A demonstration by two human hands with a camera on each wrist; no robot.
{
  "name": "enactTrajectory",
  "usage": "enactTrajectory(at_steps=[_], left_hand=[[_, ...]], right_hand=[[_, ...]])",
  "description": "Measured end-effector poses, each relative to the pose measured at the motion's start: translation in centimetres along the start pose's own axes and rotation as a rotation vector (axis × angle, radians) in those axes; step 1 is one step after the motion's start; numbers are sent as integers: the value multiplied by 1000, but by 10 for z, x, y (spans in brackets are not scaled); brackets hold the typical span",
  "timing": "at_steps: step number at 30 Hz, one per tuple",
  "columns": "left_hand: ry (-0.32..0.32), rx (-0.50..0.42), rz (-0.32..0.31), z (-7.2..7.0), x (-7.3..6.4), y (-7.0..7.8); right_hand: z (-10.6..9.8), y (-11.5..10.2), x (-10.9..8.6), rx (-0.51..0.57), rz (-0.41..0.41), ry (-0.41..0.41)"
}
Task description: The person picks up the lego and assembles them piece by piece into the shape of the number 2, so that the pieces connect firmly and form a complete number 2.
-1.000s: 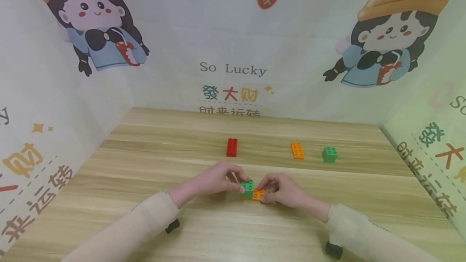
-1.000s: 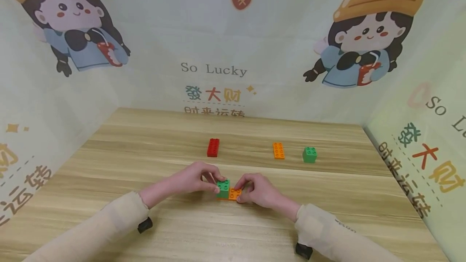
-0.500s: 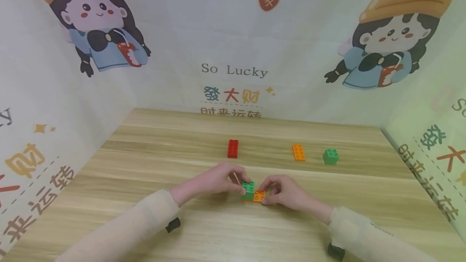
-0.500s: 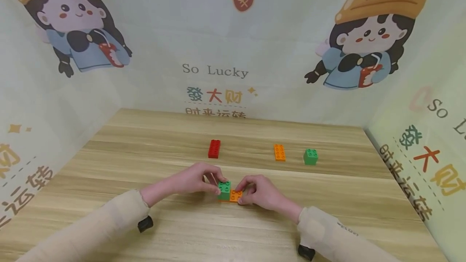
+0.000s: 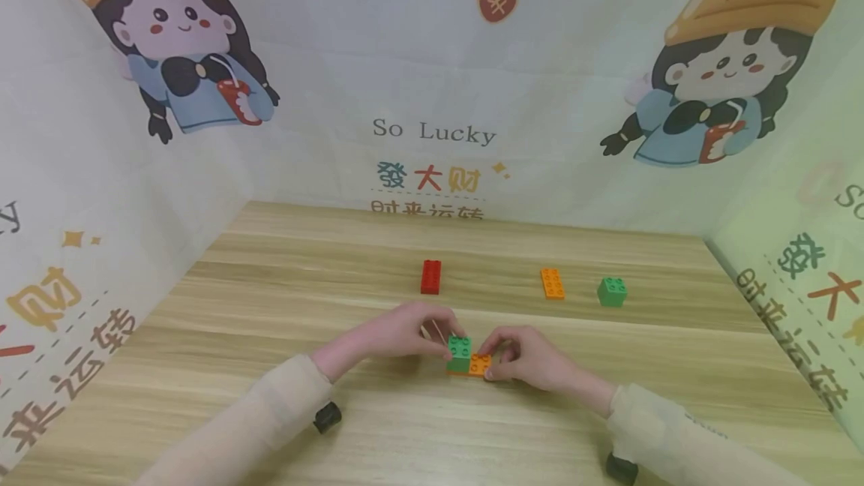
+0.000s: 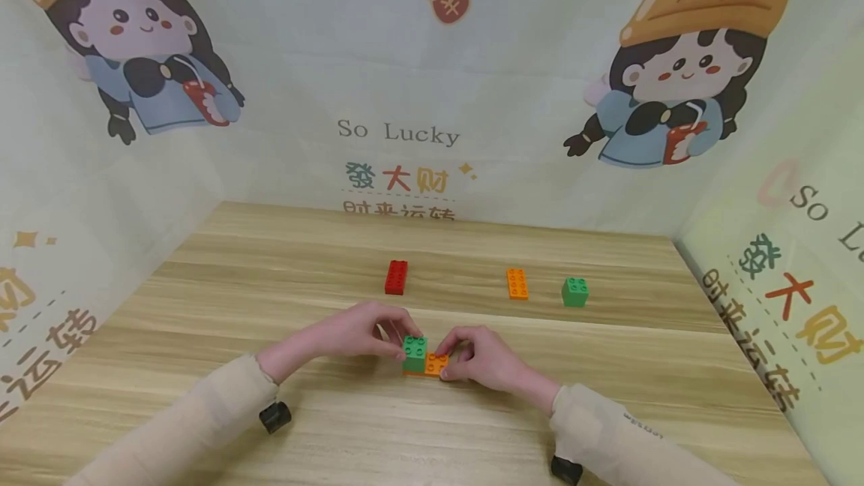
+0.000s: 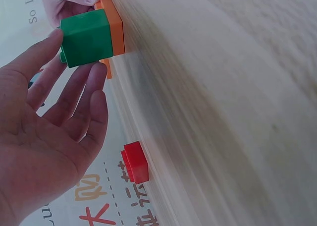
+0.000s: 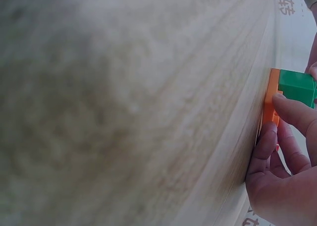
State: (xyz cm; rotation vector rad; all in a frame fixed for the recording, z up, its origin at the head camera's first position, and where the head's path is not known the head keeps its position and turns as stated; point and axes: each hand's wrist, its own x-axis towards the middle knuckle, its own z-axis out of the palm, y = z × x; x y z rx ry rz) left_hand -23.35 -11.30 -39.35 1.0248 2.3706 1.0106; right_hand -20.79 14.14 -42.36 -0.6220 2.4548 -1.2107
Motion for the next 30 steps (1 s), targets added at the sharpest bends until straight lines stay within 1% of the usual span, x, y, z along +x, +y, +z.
enactTrajectory(at_steps=[5,8,10,13,17,21,26,30], left_hand=[[-17,16,-10,-3,0,0],[-18,45,-18,-6,0,1],[-14,56,-20,-9,0,1],[9,64,-11,-14,1,2],[57,62,18,-23,4,-2],[121,62,21,-32,7,-7],[198,62,31,-43,14,-16],[245,58,8,-50,21,-25]], right_hand=[[1,1,1,2,-1,4],[1,0,0,3,-2,3],[1,0,0,2,-3,3],[1,-1,0,3,-4,1],[1,0,0,8,-3,-3],[1,0,0,18,-13,-4],[1,1,0,21,-15,-1],[1,2,0,27,-8,-3]])
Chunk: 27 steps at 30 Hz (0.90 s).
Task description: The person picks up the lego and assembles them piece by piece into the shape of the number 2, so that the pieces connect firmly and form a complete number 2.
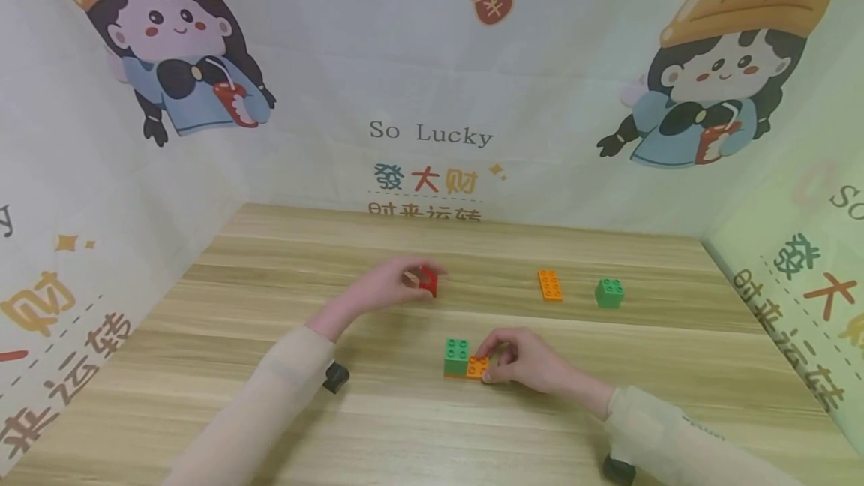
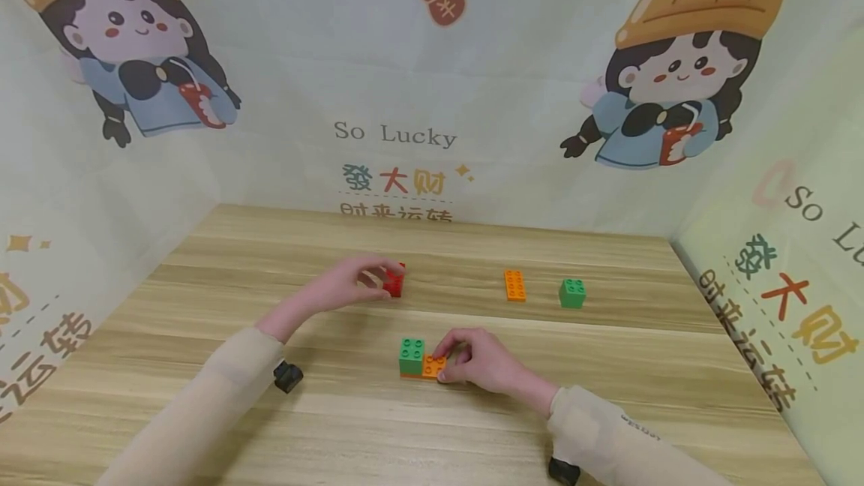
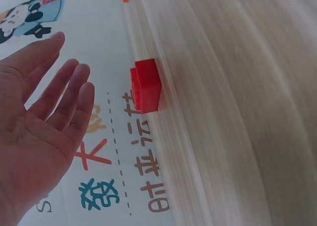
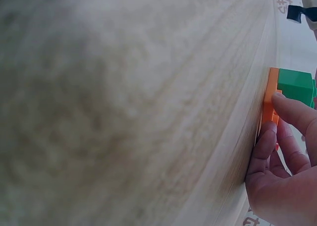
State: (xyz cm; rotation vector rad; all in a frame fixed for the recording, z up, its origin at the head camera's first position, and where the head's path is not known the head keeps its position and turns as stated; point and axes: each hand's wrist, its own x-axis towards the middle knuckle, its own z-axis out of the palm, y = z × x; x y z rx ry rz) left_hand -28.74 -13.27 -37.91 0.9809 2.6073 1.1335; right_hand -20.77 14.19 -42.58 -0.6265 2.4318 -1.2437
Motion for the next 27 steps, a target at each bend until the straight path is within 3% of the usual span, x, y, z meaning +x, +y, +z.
enactTrajectory(at_steps=[4,9,27], left_hand=[[38,16,-34,-2,6,-7],[50,48,-31,-3,14,-17],[-116,182,-95,-6,27,-33]], right_hand=[[0,0,0,1,9,-3],[-1,-1,0,2,15,-3],[-1,0,0,-6,15,-1]])
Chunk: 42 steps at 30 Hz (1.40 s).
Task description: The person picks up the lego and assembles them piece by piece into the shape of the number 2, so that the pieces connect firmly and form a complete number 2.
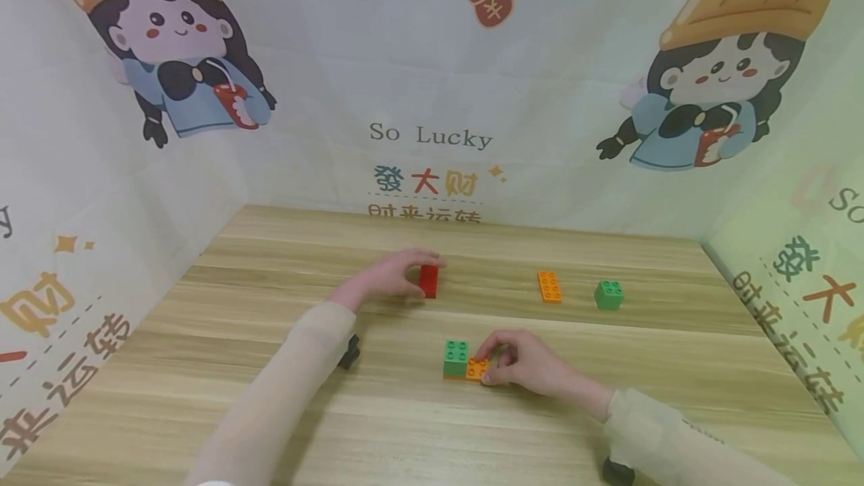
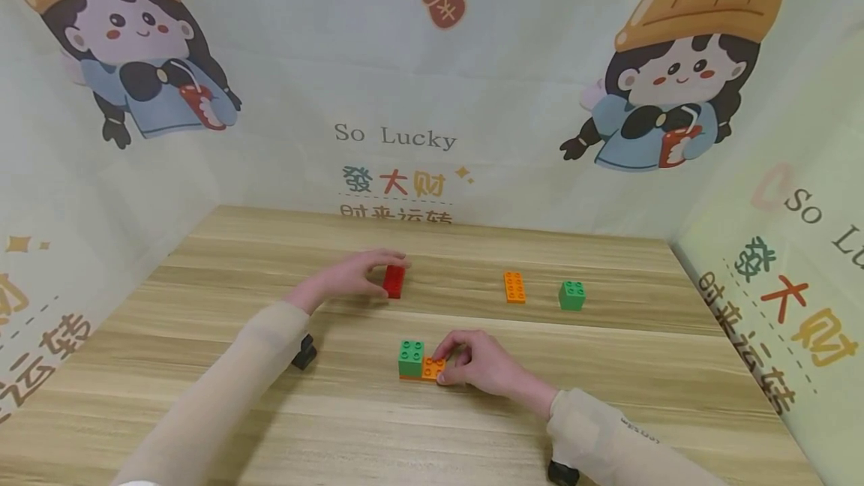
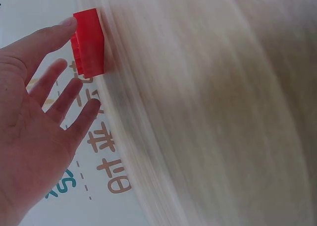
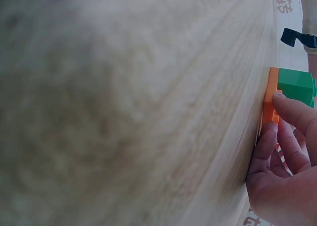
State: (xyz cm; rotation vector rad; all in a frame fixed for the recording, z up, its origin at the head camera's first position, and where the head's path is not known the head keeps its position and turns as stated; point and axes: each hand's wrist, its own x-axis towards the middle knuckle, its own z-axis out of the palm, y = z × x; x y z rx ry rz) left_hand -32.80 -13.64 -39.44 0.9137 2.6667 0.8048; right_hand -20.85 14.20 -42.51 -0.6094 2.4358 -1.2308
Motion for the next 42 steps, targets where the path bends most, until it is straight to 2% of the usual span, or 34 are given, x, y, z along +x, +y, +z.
enactTrajectory(at_steps=[14,24,34,42], left_hand=[[-52,52,4,2,1,-7],[-21,17,-41,0,-2,-16],[-11,43,-25,-5,-13,-12],[-36,38,-52,-5,-16,-13]], right_hand=[[1,1,0,13,2,-4],[1,0,0,10,-5,-1],[1,1,-1,-2,-13,7],[0,0,-2,7,-17,3]])
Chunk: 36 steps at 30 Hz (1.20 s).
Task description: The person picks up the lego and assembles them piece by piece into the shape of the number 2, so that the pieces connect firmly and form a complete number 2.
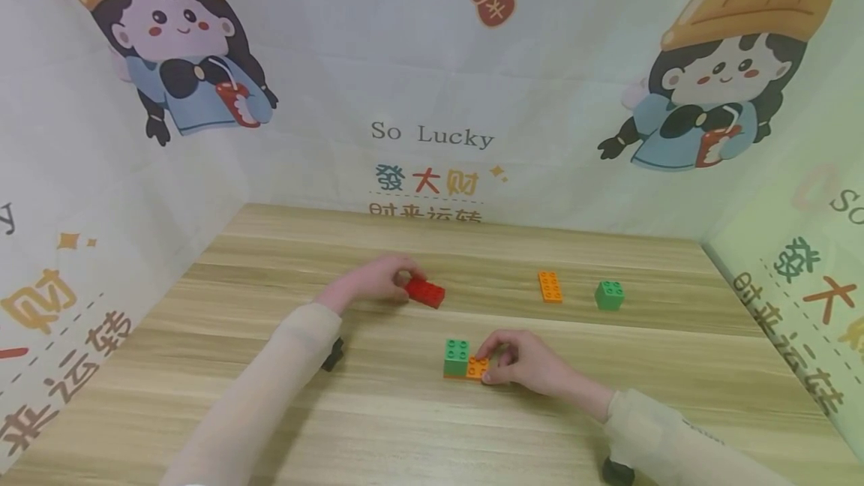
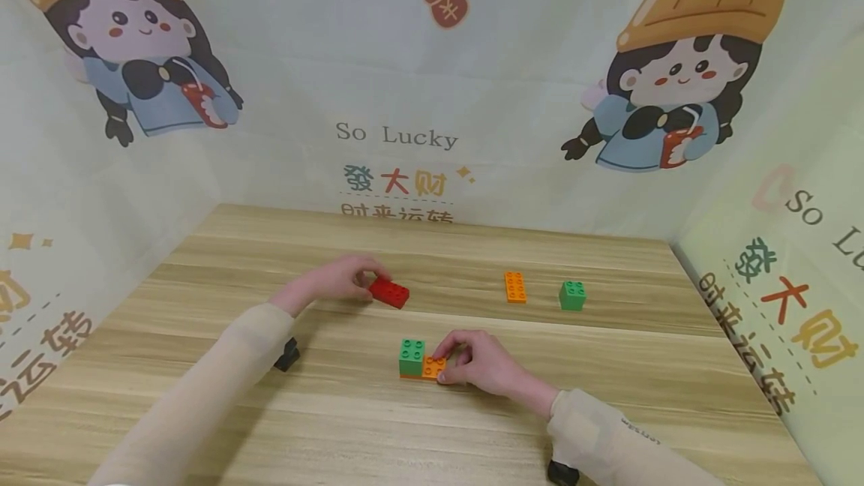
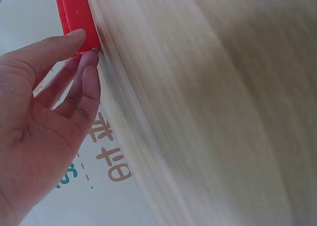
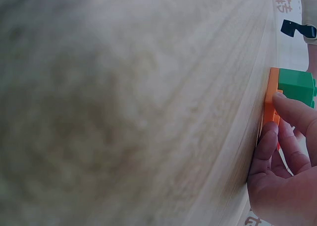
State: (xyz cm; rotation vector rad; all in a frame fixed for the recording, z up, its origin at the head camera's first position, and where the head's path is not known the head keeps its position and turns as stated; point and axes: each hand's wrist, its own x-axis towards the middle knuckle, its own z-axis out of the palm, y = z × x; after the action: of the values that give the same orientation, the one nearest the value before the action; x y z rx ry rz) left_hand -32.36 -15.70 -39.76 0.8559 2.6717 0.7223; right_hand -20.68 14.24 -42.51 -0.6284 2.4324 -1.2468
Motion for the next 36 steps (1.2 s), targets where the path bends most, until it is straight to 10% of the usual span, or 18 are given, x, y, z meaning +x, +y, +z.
enactTrajectory(at_steps=[36], left_hand=[[6,24,-15,8,3,0]], right_hand=[[0,-1,0,1,16,-7]])
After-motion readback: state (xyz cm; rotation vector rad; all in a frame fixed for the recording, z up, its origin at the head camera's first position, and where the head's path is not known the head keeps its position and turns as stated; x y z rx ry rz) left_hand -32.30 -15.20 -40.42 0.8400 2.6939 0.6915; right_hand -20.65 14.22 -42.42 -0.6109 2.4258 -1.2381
